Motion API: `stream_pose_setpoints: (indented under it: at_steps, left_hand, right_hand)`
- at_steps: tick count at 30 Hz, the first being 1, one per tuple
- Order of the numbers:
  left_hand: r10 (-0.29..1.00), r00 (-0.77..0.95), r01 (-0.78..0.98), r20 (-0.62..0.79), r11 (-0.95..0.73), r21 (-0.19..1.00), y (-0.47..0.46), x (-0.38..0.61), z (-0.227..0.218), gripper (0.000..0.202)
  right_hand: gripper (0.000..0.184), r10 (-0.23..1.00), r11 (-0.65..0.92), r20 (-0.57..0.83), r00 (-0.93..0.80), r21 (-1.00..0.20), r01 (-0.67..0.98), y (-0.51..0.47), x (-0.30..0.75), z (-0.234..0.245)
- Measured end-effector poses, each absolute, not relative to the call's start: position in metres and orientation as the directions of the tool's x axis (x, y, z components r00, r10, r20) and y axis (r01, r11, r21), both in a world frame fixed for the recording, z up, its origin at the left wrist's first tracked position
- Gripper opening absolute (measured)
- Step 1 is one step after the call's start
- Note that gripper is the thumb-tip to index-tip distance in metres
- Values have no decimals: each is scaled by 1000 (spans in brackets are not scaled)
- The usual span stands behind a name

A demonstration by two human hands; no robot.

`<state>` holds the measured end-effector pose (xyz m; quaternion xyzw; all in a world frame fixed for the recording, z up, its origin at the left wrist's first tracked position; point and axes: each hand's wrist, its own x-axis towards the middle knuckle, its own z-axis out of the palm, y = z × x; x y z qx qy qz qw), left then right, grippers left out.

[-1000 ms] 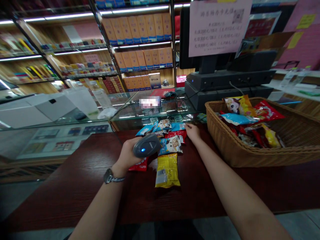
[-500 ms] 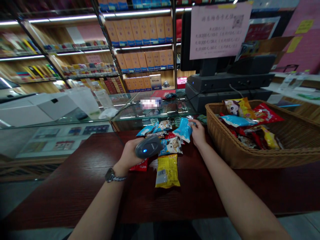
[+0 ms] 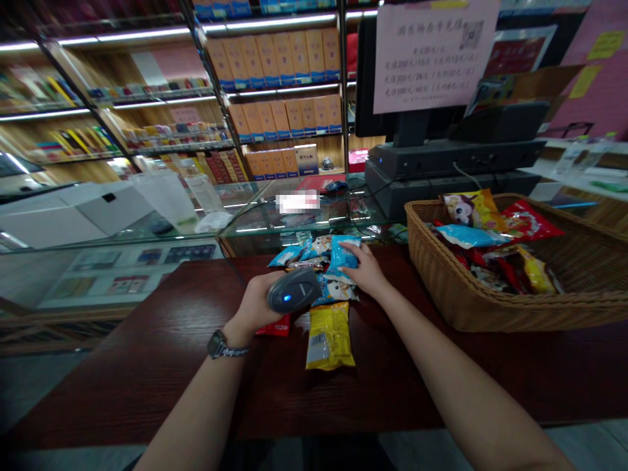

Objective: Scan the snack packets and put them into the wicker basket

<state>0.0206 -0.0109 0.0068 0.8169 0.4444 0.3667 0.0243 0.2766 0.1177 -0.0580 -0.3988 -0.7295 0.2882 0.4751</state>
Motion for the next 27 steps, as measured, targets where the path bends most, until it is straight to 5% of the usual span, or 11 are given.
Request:
stream_pose_setpoints:
  at_steps: [9, 27]
  left_hand:
    - [748, 320, 714, 581, -593, 371, -11, 19, 7, 29]
    - [782, 292, 737, 552, -551, 392, -10, 18, 6, 24]
  right_hand:
    - [63, 781, 625, 591, -204, -736, 260, 108, 281, -39]
    - [78, 751, 660, 621, -225, -696, 283, 102, 285, -29]
